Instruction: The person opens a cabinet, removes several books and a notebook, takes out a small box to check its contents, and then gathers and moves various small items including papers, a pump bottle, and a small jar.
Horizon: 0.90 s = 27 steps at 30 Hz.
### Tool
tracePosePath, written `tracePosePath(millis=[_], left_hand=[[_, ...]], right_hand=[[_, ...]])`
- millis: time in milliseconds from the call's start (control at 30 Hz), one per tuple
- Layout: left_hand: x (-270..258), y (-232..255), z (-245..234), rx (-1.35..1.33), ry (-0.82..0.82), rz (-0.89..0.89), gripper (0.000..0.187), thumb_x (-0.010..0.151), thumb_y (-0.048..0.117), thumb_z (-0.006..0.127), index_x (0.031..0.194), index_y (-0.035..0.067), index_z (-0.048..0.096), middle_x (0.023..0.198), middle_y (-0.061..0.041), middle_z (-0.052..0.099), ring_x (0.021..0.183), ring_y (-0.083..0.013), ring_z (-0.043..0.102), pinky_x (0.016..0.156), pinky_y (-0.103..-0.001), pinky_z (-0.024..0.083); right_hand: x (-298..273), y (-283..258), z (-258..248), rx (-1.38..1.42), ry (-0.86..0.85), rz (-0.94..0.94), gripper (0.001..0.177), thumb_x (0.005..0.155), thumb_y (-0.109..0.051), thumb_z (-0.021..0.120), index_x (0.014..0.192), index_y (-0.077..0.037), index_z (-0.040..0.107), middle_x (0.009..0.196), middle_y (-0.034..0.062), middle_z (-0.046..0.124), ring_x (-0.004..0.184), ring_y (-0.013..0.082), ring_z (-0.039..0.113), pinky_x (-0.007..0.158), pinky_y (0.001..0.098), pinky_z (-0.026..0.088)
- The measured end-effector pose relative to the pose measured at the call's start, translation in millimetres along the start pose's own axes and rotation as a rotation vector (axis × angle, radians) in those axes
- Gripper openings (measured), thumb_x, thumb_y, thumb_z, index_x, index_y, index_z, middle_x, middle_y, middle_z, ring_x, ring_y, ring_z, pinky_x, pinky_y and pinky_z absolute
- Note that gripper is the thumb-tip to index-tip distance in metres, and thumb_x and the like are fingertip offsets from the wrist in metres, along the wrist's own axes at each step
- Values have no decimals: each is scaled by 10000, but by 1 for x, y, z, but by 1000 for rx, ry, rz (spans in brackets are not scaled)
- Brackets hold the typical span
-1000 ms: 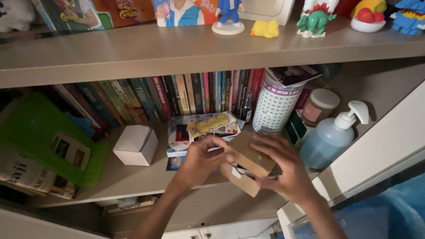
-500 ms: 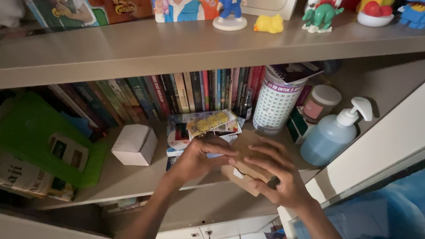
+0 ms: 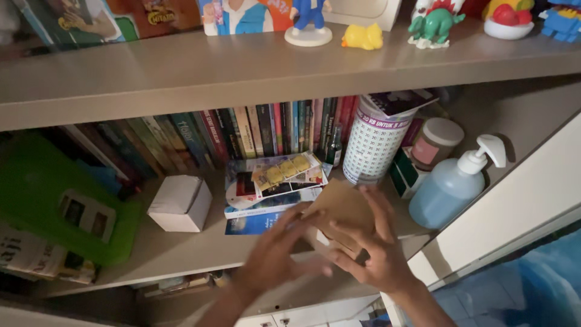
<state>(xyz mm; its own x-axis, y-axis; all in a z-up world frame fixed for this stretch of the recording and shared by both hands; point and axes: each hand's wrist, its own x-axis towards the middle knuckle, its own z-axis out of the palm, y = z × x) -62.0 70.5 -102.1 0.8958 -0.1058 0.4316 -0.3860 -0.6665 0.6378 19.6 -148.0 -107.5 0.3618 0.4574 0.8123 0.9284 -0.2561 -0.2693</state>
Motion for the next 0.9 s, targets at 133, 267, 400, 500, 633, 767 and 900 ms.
tracePosePath(millis=[133,267,400,500,633,767,900], left_hand=[[-11,7,29,-93,7,-23,1249,625,383,986,1571,126,213,1605,-234,321,1452,-415,386,1127,-472,417],[-9,2,16,-535,115,33,1313,763,398,952,1652,114,28,1702,-199,314,1586,-354,367,1285,-467,339],[-32,10,-43,-470,-2,-82,1419,615,341,994,1676,119,78,1674,-188,365,1565,-350,365,1274,-483,293],[-54,24,-63,-402,63,-201,1407,596,347,996,1673,133,117,1617,-166,449,1542,-330,431,1237,-465,364],[-86,5,-87,-301,289,-35,1314,595,328,974,1623,89,192,1637,-214,344,1513,-370,379,1194,-500,377],[-99,-41,-111,-233,631,-487,780,907,389,455,1647,144,430,1497,-197,507,1071,-403,521,805,-513,523],[-79,-75,-117,447,623,-488,835,865,410,801,1546,95,432,1391,-226,587,1183,-401,604,934,-534,529]], right_hand=[[-4,0,1,-8,8,23,390,731,-262,885,1106,-208,788,1467,145,529,1370,415,476,1091,517,459],[4,-10,-9,96,-8,-57,393,727,-255,844,1108,-185,776,1439,153,561,1346,418,517,1087,522,469],[21,-29,-4,343,-51,-190,411,790,-297,828,1176,-183,744,1527,171,454,1401,400,513,1119,492,495],[30,-47,18,592,-93,-92,681,848,-328,811,1422,-122,509,1634,227,253,1490,394,359,1167,486,406],[31,-56,45,790,-397,300,1070,736,-324,910,1588,-112,298,1608,179,283,1477,325,374,1146,447,397],[19,-61,67,716,-390,253,961,708,-335,959,1498,-125,454,1480,128,446,1390,283,498,1119,412,469],[12,-76,80,723,-328,325,902,701,-321,949,1450,-135,481,1446,116,447,1367,292,494,1098,423,462]])
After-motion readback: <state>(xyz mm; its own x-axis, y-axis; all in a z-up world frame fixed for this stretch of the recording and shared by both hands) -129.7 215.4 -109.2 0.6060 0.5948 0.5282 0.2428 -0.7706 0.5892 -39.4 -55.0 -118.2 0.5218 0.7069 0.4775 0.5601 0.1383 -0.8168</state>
